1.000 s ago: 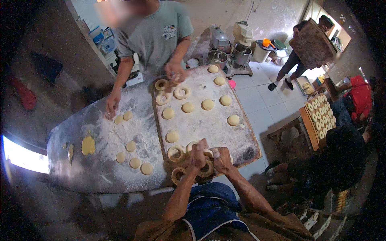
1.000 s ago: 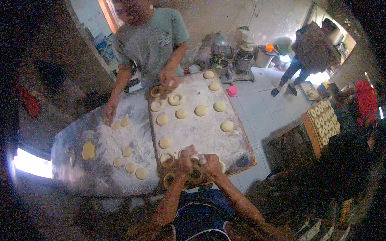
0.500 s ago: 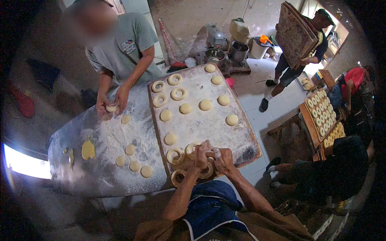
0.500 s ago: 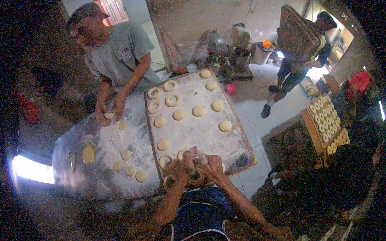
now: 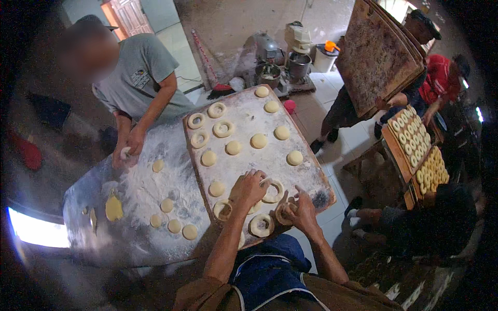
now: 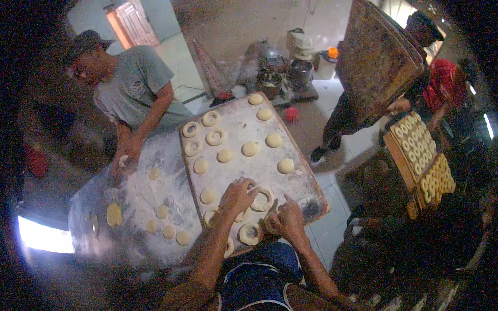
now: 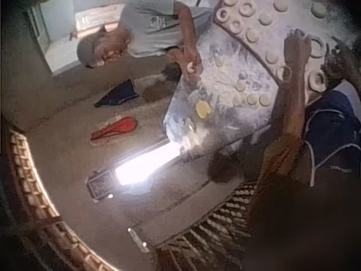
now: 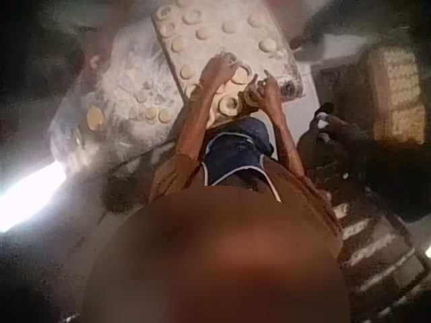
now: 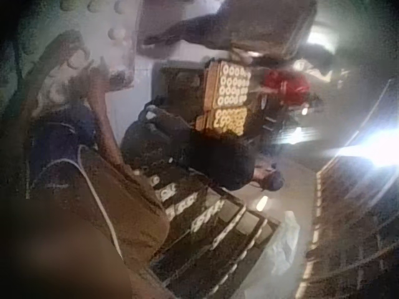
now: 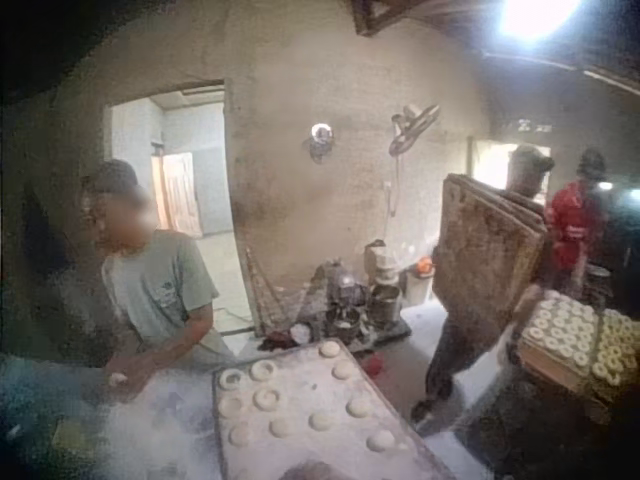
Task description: The person shapes dough balls into ring shapes by hand and places them onto a wooden tray. They then lift the tray and place it onto a multi-tiered wooden rack. The person continues shaping additional dough rings and arranging them on the tray.
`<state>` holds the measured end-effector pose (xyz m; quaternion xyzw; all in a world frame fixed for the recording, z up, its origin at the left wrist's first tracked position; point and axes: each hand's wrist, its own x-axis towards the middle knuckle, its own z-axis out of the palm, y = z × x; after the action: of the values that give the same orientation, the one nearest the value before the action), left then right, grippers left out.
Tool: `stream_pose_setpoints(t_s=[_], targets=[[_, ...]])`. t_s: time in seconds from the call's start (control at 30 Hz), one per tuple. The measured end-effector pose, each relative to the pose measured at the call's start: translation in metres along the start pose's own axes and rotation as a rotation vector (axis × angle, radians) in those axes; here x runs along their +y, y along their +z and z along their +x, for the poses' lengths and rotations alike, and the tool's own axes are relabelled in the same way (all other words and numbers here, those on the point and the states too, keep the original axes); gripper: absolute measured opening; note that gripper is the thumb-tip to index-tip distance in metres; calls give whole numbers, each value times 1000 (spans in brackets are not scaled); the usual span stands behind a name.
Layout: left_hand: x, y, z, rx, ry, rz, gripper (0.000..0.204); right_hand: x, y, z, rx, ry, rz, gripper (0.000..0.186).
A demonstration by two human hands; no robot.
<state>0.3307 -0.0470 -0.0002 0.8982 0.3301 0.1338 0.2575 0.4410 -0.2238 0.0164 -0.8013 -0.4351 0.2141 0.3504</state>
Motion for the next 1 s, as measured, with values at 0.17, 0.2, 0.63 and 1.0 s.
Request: stream_pose_setpoints(t_s=[0.17,0.2,0.63,1.0], targets=[[-12,7,8,-72,119,-63,29,-1,10,-8,90,-72,-74,54],[-13,9,10,-103,76,-62,30,-11,8,-8,129,-92,-136,53],[-45,7,5,68,343,-50,34,-91,50,37,346,-199,-99,32],[-67,11,1,36,217,-380,40,-123,78,87,236,-177,-100,30]])
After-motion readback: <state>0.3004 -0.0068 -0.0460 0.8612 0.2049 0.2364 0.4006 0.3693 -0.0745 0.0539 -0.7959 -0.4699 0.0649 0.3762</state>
